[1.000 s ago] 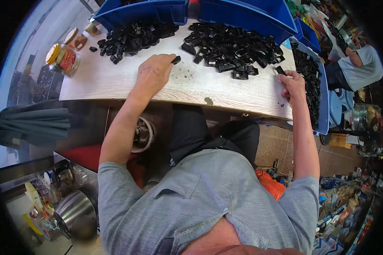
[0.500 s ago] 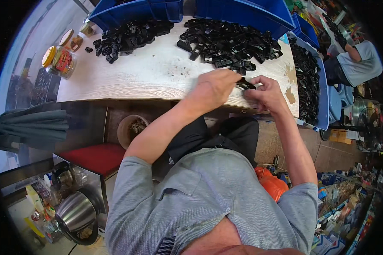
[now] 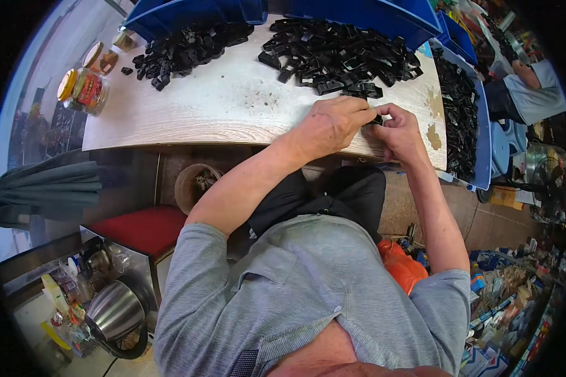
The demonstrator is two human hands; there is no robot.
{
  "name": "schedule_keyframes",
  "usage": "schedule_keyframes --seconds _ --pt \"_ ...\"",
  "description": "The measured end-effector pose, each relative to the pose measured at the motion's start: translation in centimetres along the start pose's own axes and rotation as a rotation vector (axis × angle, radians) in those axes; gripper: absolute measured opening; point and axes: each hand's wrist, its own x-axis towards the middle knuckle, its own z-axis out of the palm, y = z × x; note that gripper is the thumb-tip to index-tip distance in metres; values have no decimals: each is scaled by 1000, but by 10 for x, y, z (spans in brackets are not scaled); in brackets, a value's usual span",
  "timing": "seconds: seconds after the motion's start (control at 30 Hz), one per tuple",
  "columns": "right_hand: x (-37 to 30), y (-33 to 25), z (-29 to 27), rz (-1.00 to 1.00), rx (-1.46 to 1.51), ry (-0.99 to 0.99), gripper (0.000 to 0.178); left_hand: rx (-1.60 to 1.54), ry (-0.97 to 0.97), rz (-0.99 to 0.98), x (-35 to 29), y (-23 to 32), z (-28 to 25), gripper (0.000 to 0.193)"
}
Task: Assembling small black plastic components by hand at a workbench.
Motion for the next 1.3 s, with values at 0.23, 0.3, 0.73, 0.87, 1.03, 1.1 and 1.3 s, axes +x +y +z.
schedule_keyframes --seconds 0.23,0.3,0.73,0.87,1.03,1.1,1.3 --pt "0 0 0 -31 -7 -20 29 10 -24 2 0 1 -1 29" --pt "-1 -4 1 -23 -3 -15 29 37 -43 1 1 1 -1 29" --pt "1 0 0 -24 -12 -8 23 176 -97 29 1 8 8 31" --pt "0 -1 0 -5 -25 -11 21 262 -100 21 -2 17 1 33" --pt "0 1 2 -27 -44 -16 21 354 -80 14 -6 22 2 38" --pt "1 3 2 -42 -47 -12 21 359 -72 5 -9 24 4 38" --pt "-1 -2 5 -39 -85 -10 21 406 -81 -37 -15 26 3 37"
